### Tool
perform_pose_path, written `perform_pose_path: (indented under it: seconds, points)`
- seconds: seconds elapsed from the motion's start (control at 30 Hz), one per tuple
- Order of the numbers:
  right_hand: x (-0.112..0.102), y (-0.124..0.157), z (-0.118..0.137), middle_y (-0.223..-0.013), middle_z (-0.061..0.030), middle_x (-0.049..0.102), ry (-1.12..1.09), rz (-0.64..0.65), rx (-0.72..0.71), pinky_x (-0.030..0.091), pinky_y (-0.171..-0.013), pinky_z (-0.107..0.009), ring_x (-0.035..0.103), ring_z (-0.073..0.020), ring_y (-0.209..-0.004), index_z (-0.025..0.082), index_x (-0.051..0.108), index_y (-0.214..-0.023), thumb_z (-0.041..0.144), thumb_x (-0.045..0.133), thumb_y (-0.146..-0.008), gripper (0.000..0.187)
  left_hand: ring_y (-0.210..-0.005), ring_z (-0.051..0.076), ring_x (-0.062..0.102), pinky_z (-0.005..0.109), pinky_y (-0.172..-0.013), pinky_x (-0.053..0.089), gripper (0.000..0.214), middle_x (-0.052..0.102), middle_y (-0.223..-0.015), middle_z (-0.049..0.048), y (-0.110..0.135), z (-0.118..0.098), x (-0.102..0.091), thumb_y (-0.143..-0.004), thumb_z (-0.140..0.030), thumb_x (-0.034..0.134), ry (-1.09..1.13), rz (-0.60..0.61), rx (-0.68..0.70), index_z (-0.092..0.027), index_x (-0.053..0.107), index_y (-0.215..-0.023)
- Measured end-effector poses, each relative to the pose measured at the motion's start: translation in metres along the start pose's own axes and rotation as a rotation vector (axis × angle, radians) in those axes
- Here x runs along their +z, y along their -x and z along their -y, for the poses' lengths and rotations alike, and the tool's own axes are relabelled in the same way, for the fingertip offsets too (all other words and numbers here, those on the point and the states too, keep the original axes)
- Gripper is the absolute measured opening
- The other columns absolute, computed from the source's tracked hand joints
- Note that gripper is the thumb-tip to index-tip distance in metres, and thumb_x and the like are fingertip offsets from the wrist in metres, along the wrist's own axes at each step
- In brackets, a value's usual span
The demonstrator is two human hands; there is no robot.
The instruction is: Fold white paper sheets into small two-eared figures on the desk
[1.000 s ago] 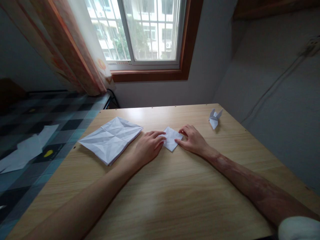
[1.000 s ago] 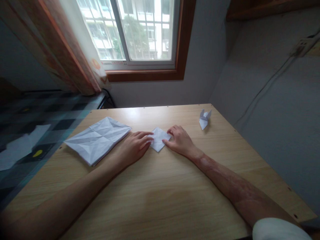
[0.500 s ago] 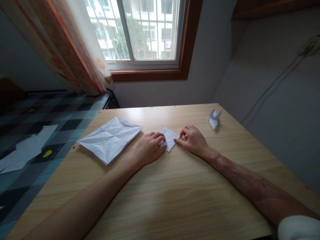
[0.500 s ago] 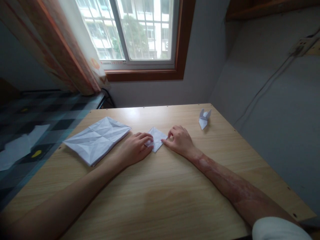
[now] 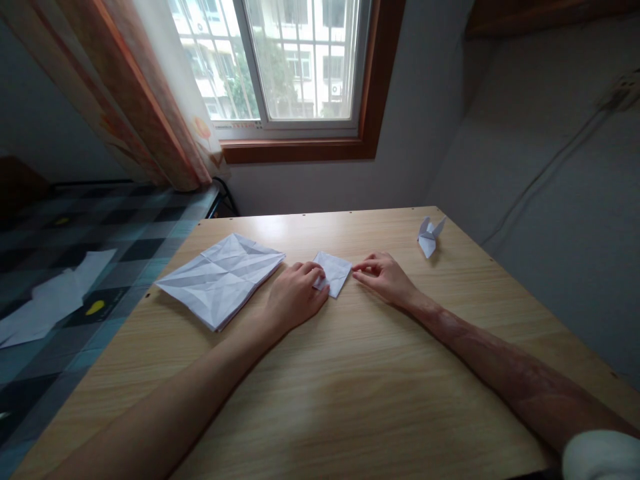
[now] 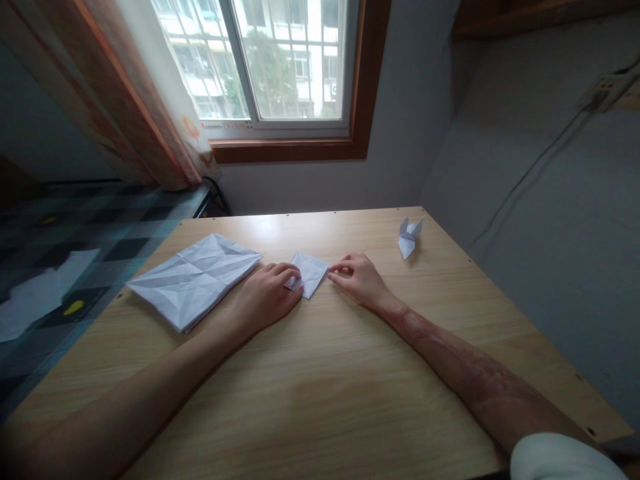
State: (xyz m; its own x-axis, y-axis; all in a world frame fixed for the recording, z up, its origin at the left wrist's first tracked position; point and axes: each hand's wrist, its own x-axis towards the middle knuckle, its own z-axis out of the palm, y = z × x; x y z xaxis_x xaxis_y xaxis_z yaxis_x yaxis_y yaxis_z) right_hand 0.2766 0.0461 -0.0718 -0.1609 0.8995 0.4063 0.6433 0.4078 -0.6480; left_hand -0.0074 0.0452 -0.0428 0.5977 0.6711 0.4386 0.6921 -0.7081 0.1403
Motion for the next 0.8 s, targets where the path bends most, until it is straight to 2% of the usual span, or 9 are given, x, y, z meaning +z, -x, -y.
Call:
perform_pose_path:
  seconds: [0.1, 0.2, 0.3, 0.4, 0.53, 0.67, 0.8]
  points:
    - [0.0, 0.001, 0.002, -0.103, -0.0076, 0.078, -0.045, 0.021, -0.028, 0.055, -0.091, -0.041, 0.068, -0.028, -0.106, 0.028, 0.088, -0.116, 0.032, 0.084, -0.095, 0.022, -0.11, 0.03, 0.073, 0.046, -0.098, 0.059, 0.014, 0.08, -0.123, 0.0085, 0.0, 0.001, 0.001, -0.103, -0.033, 0.068, 0.008, -0.012, -0.021, -0.023, 0.075, -0.11]
    - [0.0, 0.002, 0.004, -0.111, -0.0089, 0.078, -0.078, 0.018, -0.064, 0.056, -0.096, -0.043, 0.068, -0.0289, -0.112, 0.027, 0.087, -0.119, 0.035, 0.083, -0.096, 0.024, -0.113, 0.03, 0.073, 0.047, -0.101, 0.059, 0.016, 0.08, -0.125, 0.0087, 0.0, 0.003, 0.001, -0.105, -0.033, 0.066, 0.039, 0.007, -0.01, -0.023, 0.075, -0.113]
    - [0.0, 0.002, 0.005, -0.117, -0.0096, 0.079, -0.057, 0.024, -0.114, 0.054, -0.102, -0.046, 0.068, -0.03, -0.116, 0.026, 0.087, -0.112, 0.043, 0.083, -0.098, 0.022, -0.117, 0.03, 0.071, 0.048, -0.104, 0.059, 0.021, 0.078, -0.131, 0.0093, -0.002, 0.004, 0.0, -0.107, -0.033, 0.062, 0.086, 0.057, 0.053, -0.023, 0.076, -0.119]
    - [-0.001, 0.003, 0.007, -0.114, -0.0093, 0.078, 0.06, 0.037, -0.145, 0.053, -0.101, -0.047, 0.067, -0.0307, -0.112, 0.026, 0.086, -0.104, 0.049, 0.084, -0.097, 0.024, -0.121, 0.03, 0.069, 0.049, -0.108, 0.057, 0.03, 0.075, -0.135, 0.0105, -0.002, 0.005, 0.0, -0.11, -0.031, 0.057, 0.102, 0.119, 0.131, -0.026, 0.075, -0.134]
    - [0.0, 0.005, 0.012, -0.104, -0.0078, 0.075, 0.193, 0.013, -0.131, 0.053, -0.095, -0.045, 0.067, -0.0297, -0.105, 0.024, 0.082, -0.103, 0.042, 0.085, -0.095, 0.019, -0.121, 0.029, 0.068, 0.051, -0.109, 0.057, 0.038, 0.073, -0.135, 0.0105, -0.003, 0.002, -0.002, -0.111, -0.027, 0.053, 0.122, 0.169, 0.184, -0.031, 0.075, -0.142]
    - [0.001, 0.006, 0.018, -0.1, -0.0077, 0.074, 0.242, 0.015, -0.142, 0.053, -0.093, -0.045, 0.066, -0.0298, -0.102, 0.023, 0.077, -0.095, 0.037, 0.083, -0.095, 0.015, -0.129, 0.031, 0.068, 0.053, -0.114, 0.057, 0.039, 0.073, -0.143, 0.0105, -0.003, 0.001, -0.003, -0.109, -0.023, 0.054, 0.155, 0.184, 0.199, -0.029, 0.075, -0.142]
    - [0.0, 0.008, 0.023, -0.115, -0.0109, 0.077, 0.28, 0.038, -0.193, 0.054, -0.1, -0.05, 0.067, -0.0328, -0.11, 0.024, 0.079, -0.113, 0.038, 0.078, -0.099, 0.019, -0.135, 0.03, 0.067, 0.05, -0.118, 0.057, 0.041, 0.073, -0.149, 0.0083, -0.004, 0.001, -0.002, -0.107, -0.02, 0.057, 0.22, 0.177, 0.215, -0.029, 0.073, -0.143]
